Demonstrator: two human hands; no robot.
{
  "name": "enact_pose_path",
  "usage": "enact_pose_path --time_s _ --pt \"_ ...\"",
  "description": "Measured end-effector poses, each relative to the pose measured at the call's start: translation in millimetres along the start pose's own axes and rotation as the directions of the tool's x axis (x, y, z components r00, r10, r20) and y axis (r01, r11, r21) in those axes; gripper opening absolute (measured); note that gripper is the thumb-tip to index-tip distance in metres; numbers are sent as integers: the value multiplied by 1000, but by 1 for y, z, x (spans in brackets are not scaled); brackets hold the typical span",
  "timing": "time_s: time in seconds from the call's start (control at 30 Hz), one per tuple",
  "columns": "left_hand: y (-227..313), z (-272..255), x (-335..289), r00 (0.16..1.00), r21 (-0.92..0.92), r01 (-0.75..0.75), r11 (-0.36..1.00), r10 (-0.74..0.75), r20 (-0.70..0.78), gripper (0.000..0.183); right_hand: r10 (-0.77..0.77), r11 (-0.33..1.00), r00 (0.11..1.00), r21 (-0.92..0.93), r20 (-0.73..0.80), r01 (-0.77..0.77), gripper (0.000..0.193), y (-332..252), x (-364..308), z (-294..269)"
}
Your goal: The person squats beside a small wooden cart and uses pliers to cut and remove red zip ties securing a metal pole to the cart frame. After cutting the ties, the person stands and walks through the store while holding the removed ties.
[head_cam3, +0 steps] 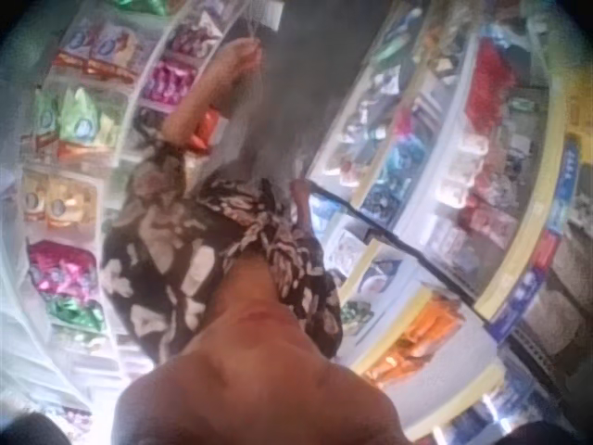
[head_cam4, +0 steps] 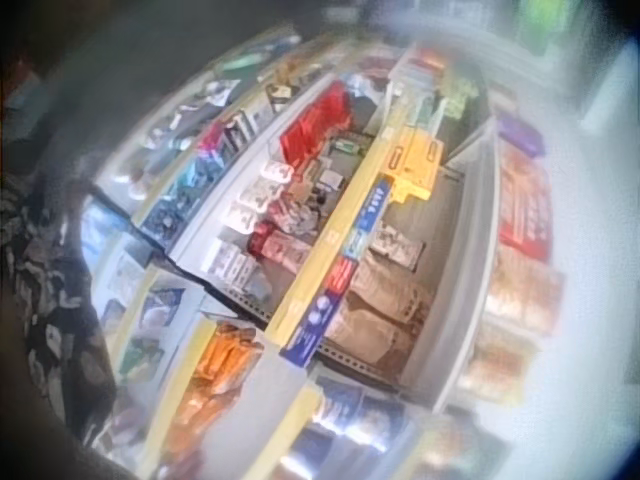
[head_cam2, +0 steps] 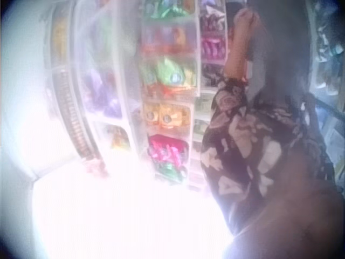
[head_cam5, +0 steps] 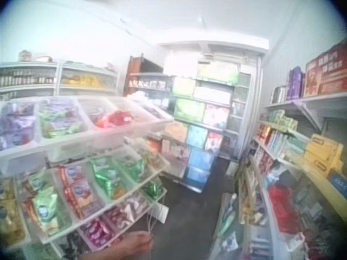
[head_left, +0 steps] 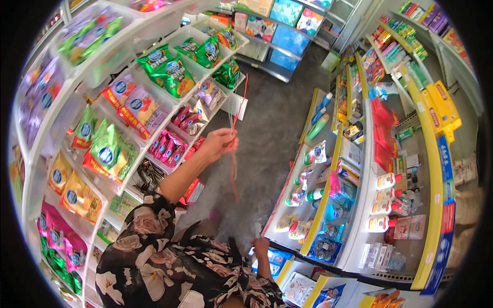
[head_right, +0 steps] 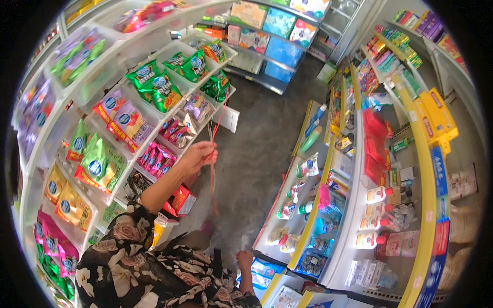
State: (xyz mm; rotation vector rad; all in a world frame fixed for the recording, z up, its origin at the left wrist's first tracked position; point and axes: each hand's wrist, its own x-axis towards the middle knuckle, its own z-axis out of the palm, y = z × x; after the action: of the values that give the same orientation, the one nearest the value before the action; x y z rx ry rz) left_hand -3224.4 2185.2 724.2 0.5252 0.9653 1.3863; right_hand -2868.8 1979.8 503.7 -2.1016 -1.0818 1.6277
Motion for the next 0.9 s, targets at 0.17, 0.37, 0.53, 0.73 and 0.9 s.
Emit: enact_pose_path --time_s 0.17,0.37,0.53,0.73,0.9 --pt "-19 16 107 987 -212 160 964 -152 53 18 26 967 995 255 -96 -1 11 -34 54 -10" --pt "-43 49 225 972 -285 233 930 -229 49 17 25 961 999 275 -37 -14 13 -121 127 -47" --pt "-26 89 317 986 -54 166 985 -166 -4 15 3 965 998 262 62 -19 12 -217 202 -93" --pt "-4 121 417 999 179 22 984 -14 -49 11 106 911 986 386 125 -147 10 -326 283 -150" --pt "-3 116 485 993 587 -113 802 116 33 10 63 762 957 606 282 -229 17 -397 347 -155"
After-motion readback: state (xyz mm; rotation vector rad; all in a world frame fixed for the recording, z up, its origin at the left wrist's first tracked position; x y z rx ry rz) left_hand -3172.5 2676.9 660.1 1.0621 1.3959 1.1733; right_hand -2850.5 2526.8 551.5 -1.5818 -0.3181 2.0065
